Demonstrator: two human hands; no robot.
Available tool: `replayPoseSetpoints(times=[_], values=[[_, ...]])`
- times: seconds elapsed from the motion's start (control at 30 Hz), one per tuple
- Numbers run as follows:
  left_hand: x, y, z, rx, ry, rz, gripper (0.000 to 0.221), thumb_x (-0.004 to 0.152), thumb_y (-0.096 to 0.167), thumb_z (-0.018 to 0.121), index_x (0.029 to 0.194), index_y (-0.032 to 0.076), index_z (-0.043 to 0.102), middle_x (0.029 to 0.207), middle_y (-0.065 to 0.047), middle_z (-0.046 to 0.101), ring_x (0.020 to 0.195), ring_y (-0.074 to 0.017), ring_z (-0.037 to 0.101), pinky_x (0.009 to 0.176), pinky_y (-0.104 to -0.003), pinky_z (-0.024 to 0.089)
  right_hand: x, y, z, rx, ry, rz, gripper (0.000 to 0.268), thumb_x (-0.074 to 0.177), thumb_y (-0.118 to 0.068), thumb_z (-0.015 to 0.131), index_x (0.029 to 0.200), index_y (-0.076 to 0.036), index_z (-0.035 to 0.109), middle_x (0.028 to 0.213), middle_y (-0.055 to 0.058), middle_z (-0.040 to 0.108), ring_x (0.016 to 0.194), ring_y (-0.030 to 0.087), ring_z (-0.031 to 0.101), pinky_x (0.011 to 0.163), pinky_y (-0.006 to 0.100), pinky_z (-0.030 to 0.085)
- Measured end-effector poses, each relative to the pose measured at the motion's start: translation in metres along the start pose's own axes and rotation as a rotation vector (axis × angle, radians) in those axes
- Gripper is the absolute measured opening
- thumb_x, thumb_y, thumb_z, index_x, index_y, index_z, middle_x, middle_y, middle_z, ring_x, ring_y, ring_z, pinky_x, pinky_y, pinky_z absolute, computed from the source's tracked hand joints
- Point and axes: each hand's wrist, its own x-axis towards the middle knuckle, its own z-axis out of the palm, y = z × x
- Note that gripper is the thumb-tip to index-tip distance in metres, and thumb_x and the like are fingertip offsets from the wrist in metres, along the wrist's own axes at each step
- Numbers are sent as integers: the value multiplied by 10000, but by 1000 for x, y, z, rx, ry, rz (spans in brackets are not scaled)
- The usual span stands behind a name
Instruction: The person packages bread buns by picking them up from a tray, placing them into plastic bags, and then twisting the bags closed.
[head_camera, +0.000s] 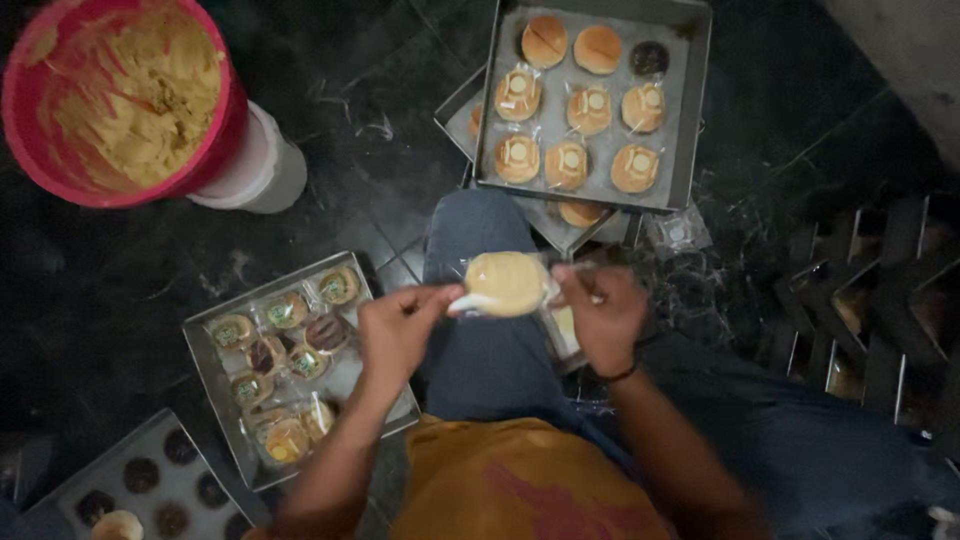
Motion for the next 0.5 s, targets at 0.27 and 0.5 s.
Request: replayPoseSetpoints(times=[0.27, 0.5], values=[[-29, -66, 29, -211, -22, -216, 249, 869, 231, 843, 799, -4, 799, 651, 6, 676, 568, -39, 539, 521, -214, 397, -40, 35, -9, 154, -19, 166, 342, 916, -107, 877, 1071, -3, 590, 927, 146, 632, 829, 133, 594, 752, 319, 492], [-2, -26, 30, -512, -95, -297, 436, 900, 163, 718, 1312, 61, 620, 686, -25, 682, 499, -84, 560, 467, -235, 423, -3, -2, 5, -68, -618, -406, 799, 717, -106, 865, 1440, 9, 544, 1500, 218, 547, 1408, 415, 465, 1104, 471, 432]])
